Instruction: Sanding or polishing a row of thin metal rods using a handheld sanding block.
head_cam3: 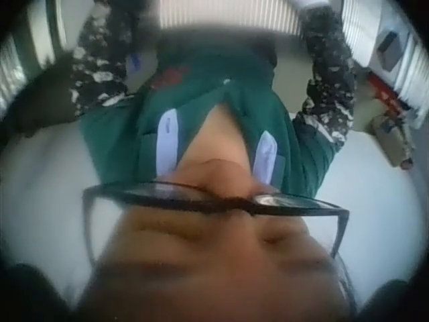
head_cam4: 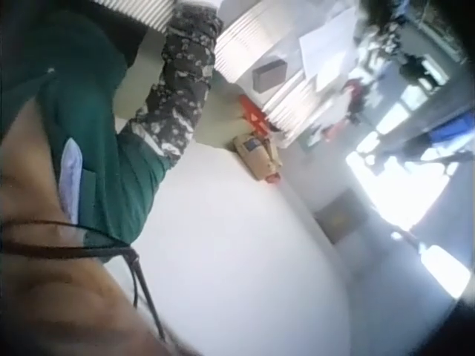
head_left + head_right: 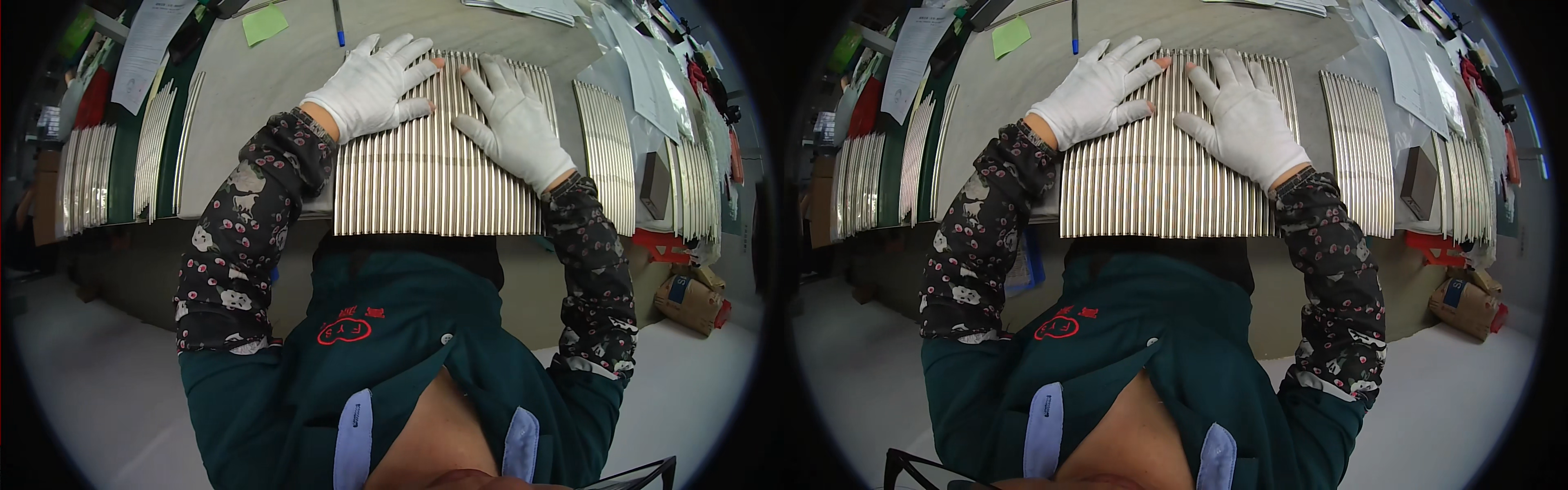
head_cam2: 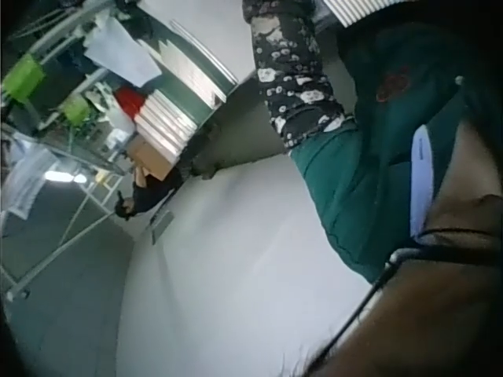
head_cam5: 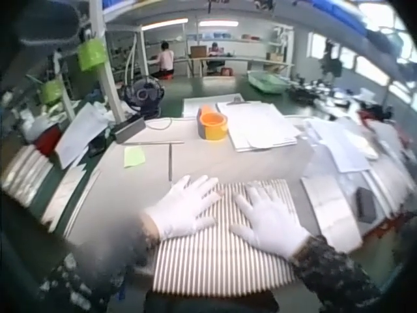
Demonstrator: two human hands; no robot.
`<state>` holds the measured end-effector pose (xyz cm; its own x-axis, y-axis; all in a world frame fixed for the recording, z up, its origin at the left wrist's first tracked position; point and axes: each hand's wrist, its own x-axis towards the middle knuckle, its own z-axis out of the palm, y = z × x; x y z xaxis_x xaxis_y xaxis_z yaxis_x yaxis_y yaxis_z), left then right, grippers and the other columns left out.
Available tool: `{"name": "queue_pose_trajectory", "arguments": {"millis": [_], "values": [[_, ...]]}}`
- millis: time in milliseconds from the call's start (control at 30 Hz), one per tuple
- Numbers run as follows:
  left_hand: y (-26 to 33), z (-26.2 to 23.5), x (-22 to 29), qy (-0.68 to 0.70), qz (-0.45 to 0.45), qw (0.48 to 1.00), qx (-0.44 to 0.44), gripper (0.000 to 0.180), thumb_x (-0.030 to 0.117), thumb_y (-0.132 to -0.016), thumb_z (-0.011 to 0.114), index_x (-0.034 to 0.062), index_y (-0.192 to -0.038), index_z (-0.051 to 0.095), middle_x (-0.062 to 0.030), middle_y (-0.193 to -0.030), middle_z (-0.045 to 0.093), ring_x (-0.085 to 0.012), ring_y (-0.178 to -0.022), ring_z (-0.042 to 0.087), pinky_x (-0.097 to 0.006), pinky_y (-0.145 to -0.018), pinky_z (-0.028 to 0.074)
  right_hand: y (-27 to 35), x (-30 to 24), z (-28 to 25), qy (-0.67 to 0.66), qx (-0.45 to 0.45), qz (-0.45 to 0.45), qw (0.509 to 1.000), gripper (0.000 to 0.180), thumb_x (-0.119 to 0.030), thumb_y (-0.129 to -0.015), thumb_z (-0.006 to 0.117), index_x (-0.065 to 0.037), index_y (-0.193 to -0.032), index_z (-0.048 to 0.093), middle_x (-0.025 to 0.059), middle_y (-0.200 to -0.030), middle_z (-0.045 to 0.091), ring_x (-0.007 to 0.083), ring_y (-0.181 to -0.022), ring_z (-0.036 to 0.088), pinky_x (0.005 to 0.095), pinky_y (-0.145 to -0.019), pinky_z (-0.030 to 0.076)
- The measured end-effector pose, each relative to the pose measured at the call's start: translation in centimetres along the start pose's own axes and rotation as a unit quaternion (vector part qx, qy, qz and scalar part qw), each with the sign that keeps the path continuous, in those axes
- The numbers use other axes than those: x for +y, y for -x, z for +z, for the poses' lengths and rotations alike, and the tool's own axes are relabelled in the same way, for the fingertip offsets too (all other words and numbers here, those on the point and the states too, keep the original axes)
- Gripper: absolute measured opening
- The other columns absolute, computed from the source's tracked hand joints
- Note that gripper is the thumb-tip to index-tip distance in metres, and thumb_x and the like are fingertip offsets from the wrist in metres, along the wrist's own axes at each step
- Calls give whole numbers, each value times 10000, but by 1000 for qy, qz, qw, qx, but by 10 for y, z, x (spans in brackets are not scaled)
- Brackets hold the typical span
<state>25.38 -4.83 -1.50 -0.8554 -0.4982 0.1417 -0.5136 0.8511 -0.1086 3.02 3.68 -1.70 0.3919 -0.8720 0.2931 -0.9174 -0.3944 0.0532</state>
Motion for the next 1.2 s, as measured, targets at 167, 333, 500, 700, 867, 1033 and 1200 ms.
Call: {"name": "queue_pose_trajectory", "arguments": {"millis": [167,333,500,700,867,1033,1200], "values": [[-4,6,-2,18,-9,999,26,630,478,-925,506,135,-1443,404,-117,-1506,362,-297,-1380,347,-495,-1130,271,-18,6,12,15,16,17,1000,640,-547,-939,449,-71,-1367,467,225,-1358,478,375,-1333,393,494,-1111,289],[-5,4,-2,25,-8,999,29,630,473,-918,519,147,-1445,407,-114,-1502,371,-291,-1376,353,-494,-1131,272,-12,1,1,-12,16,21,1000,628,-519,-930,481,-46,-1343,477,228,-1343,486,379,-1310,410,494,-1100,305],[-4,5,-4,26,-13,999,25,617,475,-931,506,154,-1448,404,-107,-1504,369,-291,-1372,359,-498,-1127,279,20,-44,-37,-62,-23,-64,996,627,-502,-892,528,-28,-1301,498,239,-1315,484,399,-1292,408,501,-1091,311],[-7,8,-2,13,-22,999,30,596,483,-946,481,152,-1438,415,-99,-1503,373,-290,-1369,363,-499,-1123,288,66,-97,-59,-144,52,-86,985,552,-294,-619,787,-25,-1060,591,116,-1058,535,294,-1056,539,445,-969,428],[-10,5,3,19,-15,999,26,599,494,-949,473,148,-1435,418,-96,-1502,374,-291,-1367,365,-496,-1125,286,71,-113,-35,-50,160,-119,979,181,-125,-625,622,-21,-773,618,56,-732,510,214,-682,518,349,-664,487],[-3,4,-3,19,3,1000,20,612,501,-950,468,139,-1440,409,-113,-1507,362,-303,-1374,353,-495,-1128,278,72,-116,-32,-64,157,-166,971,163,-140,-646,601,-3,-732,626,56,-700,520,214,-689,526,342,-657,485],[-3,4,-9,66,40,989,123,581,507,-935,494,131,-1377,483,-99,-1460,420,-323,-1383,345,-534,-1129,259,76,-113,-33,-109,243,-172,949,146,-34,-693,740,-35,-776,620,35,-717,513,197,-649,557,314,-543,481]]}}
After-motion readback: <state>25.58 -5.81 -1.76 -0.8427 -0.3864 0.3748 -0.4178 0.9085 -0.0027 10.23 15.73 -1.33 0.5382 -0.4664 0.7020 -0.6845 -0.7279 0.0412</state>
